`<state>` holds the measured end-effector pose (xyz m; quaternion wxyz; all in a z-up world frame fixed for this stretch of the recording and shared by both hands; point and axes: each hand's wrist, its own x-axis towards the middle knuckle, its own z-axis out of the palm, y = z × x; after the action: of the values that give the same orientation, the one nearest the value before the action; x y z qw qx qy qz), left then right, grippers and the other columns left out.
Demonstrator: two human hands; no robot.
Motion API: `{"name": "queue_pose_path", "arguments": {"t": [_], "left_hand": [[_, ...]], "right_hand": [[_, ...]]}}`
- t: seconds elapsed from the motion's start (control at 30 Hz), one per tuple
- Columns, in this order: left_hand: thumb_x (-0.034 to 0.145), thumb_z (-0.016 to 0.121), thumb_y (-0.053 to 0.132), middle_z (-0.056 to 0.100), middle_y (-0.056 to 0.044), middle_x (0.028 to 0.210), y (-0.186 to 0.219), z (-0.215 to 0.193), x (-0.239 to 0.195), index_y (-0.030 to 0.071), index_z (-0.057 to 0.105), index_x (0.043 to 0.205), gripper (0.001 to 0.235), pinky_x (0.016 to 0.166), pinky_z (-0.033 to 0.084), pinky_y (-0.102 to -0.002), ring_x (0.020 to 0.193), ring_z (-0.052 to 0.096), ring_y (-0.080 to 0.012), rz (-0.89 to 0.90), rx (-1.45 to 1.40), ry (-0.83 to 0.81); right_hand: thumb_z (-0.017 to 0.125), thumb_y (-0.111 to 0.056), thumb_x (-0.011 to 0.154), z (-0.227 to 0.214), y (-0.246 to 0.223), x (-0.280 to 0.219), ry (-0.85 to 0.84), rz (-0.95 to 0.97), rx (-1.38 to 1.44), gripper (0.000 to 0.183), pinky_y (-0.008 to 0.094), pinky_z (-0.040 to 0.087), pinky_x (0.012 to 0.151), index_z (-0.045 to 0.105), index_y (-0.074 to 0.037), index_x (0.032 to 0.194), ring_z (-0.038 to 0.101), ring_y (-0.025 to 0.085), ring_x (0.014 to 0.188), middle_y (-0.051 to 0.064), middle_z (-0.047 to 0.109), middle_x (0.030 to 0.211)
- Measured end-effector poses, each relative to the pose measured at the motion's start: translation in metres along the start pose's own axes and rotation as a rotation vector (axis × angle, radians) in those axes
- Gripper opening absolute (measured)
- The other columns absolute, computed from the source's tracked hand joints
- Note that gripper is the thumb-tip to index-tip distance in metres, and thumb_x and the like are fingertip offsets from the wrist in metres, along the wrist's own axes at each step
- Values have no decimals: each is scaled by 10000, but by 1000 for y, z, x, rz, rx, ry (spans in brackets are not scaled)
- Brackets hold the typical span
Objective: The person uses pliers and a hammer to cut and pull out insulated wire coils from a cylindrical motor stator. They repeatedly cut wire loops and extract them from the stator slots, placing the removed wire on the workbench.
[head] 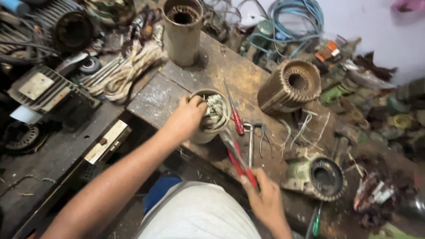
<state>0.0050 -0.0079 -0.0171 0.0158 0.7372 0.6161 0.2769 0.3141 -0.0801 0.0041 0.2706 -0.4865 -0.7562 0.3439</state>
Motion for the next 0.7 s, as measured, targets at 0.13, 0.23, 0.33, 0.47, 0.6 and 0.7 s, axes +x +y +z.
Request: {"name": "queue_pose_path", "arguments": {"t": [0.13,0.23,0.33,0.47,0.6,0.7], "left_hand": [[668,768,146,625,-159,1192,-14,-9,2,46,681,1126,477,897,543,-505,1093,545,-482,56,-10,-100],[727,777,215,638,-149,1151,-12,-12,-1,48,680,1066,390,828,558,-501,1103,557,-494,74,-30,-47],[815,774,225,662,-121,1156,-12,-13,-2,55,679,1019,282,810,569,-508,1087,585,-475,69,-56,6],[762,772,223,681,-139,1158,-12,-13,-2,41,693,1011,318,793,566,-526,1089,594,-509,115,-89,172],[802,750,190,684,-140,1190,-12,-13,-5,35,698,1008,263,828,566,-539,1143,582,-525,51,-127,104],[797,732,160,678,-153,1218,-14,-14,-4,31,704,1005,246,854,560,-545,1159,575,-533,55,-155,102]], "right_hand": [[727,-145,886,-21,-46,24,6,-254,-202,194,367,541,730,655,-28,1023,666,311,805,164,649,933],[741,-133,862,-27,-76,43,-33,-215,-311,261,382,544,692,686,-62,1107,690,328,782,136,677,886],[719,-144,851,-31,-105,55,-24,-239,-460,428,411,544,602,665,-86,1271,688,343,692,123,686,875],[673,-235,890,-37,-148,86,-318,-130,-939,518,450,561,594,644,-214,1407,694,342,674,123,682,883],[611,-217,928,-36,-182,148,-601,-54,-1152,457,443,588,659,655,-301,1375,729,325,748,132,719,859],[660,-251,845,-30,-195,200,-710,-66,-1071,363,481,585,694,766,-283,1191,729,364,765,143,741,860]]}}
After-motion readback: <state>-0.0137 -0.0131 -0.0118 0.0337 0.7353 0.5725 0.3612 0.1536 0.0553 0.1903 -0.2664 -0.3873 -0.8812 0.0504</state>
